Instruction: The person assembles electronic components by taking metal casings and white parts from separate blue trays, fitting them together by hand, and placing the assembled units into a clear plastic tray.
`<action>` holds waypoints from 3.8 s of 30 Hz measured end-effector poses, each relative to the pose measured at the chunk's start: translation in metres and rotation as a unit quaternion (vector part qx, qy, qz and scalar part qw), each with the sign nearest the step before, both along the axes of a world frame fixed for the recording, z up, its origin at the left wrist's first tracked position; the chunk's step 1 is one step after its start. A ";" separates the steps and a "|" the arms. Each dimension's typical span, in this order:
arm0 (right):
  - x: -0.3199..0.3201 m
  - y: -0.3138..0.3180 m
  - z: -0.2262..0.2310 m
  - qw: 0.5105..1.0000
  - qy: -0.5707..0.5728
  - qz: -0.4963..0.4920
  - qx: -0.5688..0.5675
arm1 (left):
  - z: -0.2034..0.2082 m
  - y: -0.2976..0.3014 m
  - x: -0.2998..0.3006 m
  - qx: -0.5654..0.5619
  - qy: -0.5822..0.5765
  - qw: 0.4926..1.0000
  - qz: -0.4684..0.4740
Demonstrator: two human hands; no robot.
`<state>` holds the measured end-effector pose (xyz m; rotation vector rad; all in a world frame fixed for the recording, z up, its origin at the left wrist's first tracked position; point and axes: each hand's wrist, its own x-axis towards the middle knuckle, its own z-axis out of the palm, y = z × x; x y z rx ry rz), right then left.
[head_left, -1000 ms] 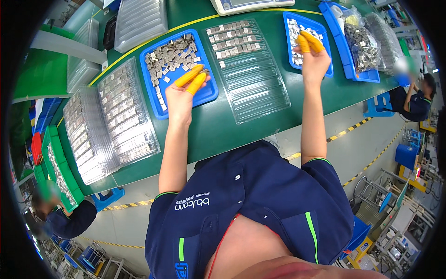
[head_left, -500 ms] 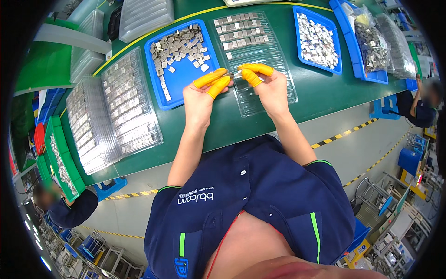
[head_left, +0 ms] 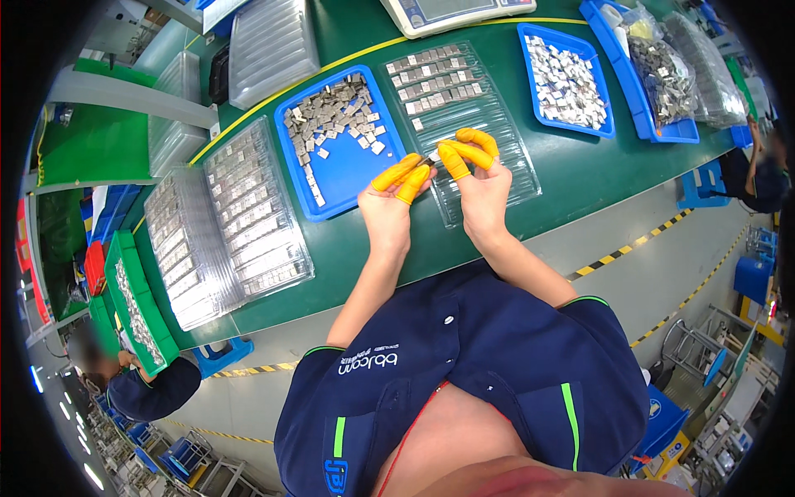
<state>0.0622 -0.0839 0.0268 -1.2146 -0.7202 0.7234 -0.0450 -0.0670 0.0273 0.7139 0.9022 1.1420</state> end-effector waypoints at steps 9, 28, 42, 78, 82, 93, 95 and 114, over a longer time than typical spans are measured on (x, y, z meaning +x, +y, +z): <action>0.015 0.000 0.012 0.946 0.194 0.240 -0.102 | 0.000 0.006 -0.013 0.007 -0.030 1.000 0.006; 0.041 0.050 0.005 0.926 -0.336 0.170 -0.033 | 0.009 0.042 -0.047 0.079 0.173 0.975 -0.114; 0.057 0.064 -0.022 0.794 -0.604 0.067 0.017 | -0.002 0.068 -0.044 0.222 0.614 0.757 -0.030; 0.045 0.015 0.025 0.993 -0.015 0.115 -0.006 | 0.009 0.031 0.003 -0.092 -0.144 0.984 -0.048; 0.037 0.013 0.019 0.991 -0.035 0.127 -0.038 | 0.018 0.028 0.014 -0.100 -0.146 0.984 -0.010; 0.058 0.012 0.027 0.952 -0.217 0.202 -0.081 | 0.021 0.023 0.006 -0.049 -0.032 0.998 -0.012; 0.063 0.014 0.030 0.930 -0.278 0.226 -0.078 | 0.019 0.025 0.001 0.017 0.055 0.998 -0.037; 0.052 0.027 0.044 0.913 -0.027 0.384 -0.135 | 0.012 0.022 -0.022 0.004 0.022 0.998 -0.055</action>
